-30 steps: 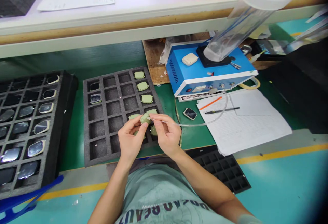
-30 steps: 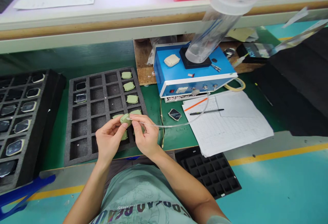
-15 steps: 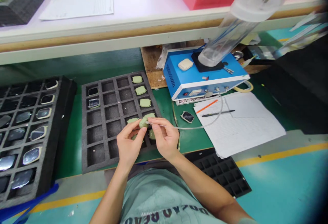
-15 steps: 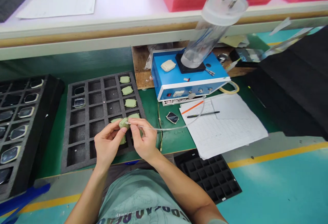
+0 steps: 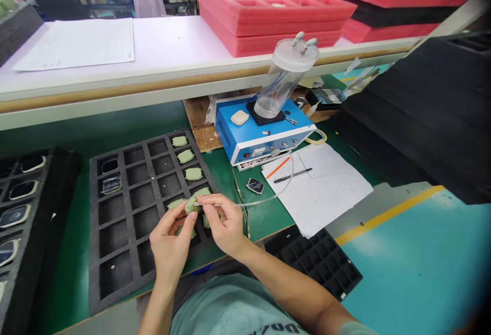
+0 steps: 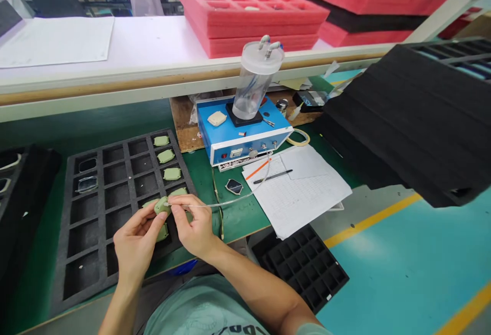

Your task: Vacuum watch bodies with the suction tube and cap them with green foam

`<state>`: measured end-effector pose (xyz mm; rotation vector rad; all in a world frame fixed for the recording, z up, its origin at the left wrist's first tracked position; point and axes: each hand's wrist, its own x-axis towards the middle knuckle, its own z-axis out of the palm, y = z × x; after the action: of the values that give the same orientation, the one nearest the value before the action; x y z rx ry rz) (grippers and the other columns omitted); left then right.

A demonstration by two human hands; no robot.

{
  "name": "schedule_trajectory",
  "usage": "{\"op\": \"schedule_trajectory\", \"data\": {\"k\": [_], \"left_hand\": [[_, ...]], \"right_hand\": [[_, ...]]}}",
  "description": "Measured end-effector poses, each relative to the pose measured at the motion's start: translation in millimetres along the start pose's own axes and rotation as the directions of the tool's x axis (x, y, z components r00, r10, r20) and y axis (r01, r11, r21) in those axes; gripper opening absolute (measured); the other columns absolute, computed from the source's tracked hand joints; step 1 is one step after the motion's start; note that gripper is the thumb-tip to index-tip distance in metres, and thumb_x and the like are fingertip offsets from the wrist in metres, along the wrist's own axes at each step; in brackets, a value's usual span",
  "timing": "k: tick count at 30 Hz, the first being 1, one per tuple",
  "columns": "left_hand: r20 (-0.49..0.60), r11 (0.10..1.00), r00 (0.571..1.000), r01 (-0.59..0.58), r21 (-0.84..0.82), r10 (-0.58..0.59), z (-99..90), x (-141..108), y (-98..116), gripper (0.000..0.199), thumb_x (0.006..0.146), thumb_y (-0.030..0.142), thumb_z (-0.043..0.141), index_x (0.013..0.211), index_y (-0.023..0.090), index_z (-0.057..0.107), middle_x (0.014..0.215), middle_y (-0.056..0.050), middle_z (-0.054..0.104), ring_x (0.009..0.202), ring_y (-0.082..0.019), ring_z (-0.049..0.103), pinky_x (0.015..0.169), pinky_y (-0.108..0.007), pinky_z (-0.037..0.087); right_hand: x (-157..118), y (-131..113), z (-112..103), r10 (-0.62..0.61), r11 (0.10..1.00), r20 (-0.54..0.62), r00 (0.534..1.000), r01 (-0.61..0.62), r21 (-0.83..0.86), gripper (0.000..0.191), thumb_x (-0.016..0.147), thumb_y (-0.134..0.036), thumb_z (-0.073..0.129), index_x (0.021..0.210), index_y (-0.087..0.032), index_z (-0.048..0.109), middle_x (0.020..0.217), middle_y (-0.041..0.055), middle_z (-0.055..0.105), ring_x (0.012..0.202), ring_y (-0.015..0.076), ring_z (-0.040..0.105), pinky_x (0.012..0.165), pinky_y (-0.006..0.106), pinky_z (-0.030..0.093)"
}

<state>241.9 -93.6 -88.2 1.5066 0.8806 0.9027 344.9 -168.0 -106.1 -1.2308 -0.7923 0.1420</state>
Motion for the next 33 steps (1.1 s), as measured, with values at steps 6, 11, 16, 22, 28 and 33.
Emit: {"op": "schedule_trajectory", "data": {"k": [6, 11, 16, 22, 28, 33], "left_hand": [[0.001, 1.000, 1.000, -0.002, -0.011, 0.002, 0.0, 0.7, 0.3, 0.032, 0.074, 0.032, 0.086, 0.104, 0.020, 0.081, 0.101, -0.007, 0.079, 0.087, -0.018, 0.076, 0.079, -0.025, 0.064], [-0.008, 1.000, 1.000, 0.002, -0.010, -0.002, -0.1, 0.4, 0.2, 0.033, 0.073, 0.033, 0.087, 0.103, 0.019, 0.081, 0.101, -0.008, 0.079, 0.086, -0.018, 0.075, 0.078, -0.025, 0.064], [-0.015, 1.000, 1.000, 0.012, -0.007, -0.012, 0.4, -0.6, 0.7, 0.034, 0.073, 0.033, 0.086, 0.103, 0.018, 0.082, 0.102, -0.009, 0.079, 0.087, -0.020, 0.076, 0.078, -0.027, 0.065], [-0.012, 1.000, 1.000, 0.010, -0.014, -0.010, 0.2, -0.1, 0.0, 0.032, 0.072, 0.031, 0.086, 0.102, 0.020, 0.082, 0.102, -0.008, 0.080, 0.086, -0.018, 0.076, 0.079, -0.025, 0.064], [-0.020, 0.999, 1.000, 0.018, -0.028, -0.018, 0.3, 0.0, -2.1, 0.033, 0.072, 0.030, 0.086, 0.103, 0.019, 0.081, 0.102, -0.008, 0.079, 0.087, -0.017, 0.076, 0.079, -0.024, 0.063], [0.014, 1.000, 1.000, -0.005, -0.030, 0.005, -0.2, -1.5, -2.4, 0.031, 0.075, 0.030, 0.085, 0.103, 0.018, 0.081, 0.102, -0.009, 0.079, 0.087, -0.018, 0.075, 0.078, -0.026, 0.064]], "right_hand": [[0.3, -0.2, 0.5, 0.000, 1.000, -0.003, 1.000, 0.000, -0.005, 0.014, 0.099, -0.023, 0.058, 0.102, -0.022, 0.072, 0.100, 0.0089, 0.077, 0.095, 0.0200, 0.076, 0.084, 0.033, 0.065], [0.8, -0.1, 0.3, -0.014, 1.000, 0.001, 1.000, 0.014, 0.017, 0.015, 0.099, -0.018, 0.059, 0.104, -0.021, 0.073, 0.101, 0.0089, 0.076, 0.096, 0.0196, 0.075, 0.085, 0.033, 0.065], [0.0, 0.3, 0.0, 0.009, 0.999, 0.003, 1.000, -0.010, 0.040, 0.015, 0.099, -0.018, 0.059, 0.104, -0.021, 0.073, 0.102, 0.0093, 0.076, 0.097, 0.0199, 0.074, 0.085, 0.033, 0.064], [-1.5, 1.3, 0.0, 0.005, 0.999, 0.006, 1.000, -0.005, 0.040, 0.017, 0.098, -0.016, 0.060, 0.107, -0.022, 0.073, 0.103, 0.0086, 0.076, 0.098, 0.0201, 0.074, 0.086, 0.034, 0.063], [-1.8, 2.3, -1.2, 0.007, 0.999, 0.014, 1.000, -0.007, 0.032, 0.017, 0.099, -0.015, 0.059, 0.107, -0.022, 0.073, 0.104, 0.0083, 0.076, 0.100, 0.0201, 0.074, 0.088, 0.035, 0.063], [-3.3, 1.1, -2.1, 0.013, 1.000, 0.023, 1.000, -0.013, 0.019, 0.018, 0.099, -0.015, 0.059, 0.107, -0.023, 0.072, 0.104, 0.0078, 0.076, 0.099, 0.0196, 0.074, 0.088, 0.034, 0.062]]}}
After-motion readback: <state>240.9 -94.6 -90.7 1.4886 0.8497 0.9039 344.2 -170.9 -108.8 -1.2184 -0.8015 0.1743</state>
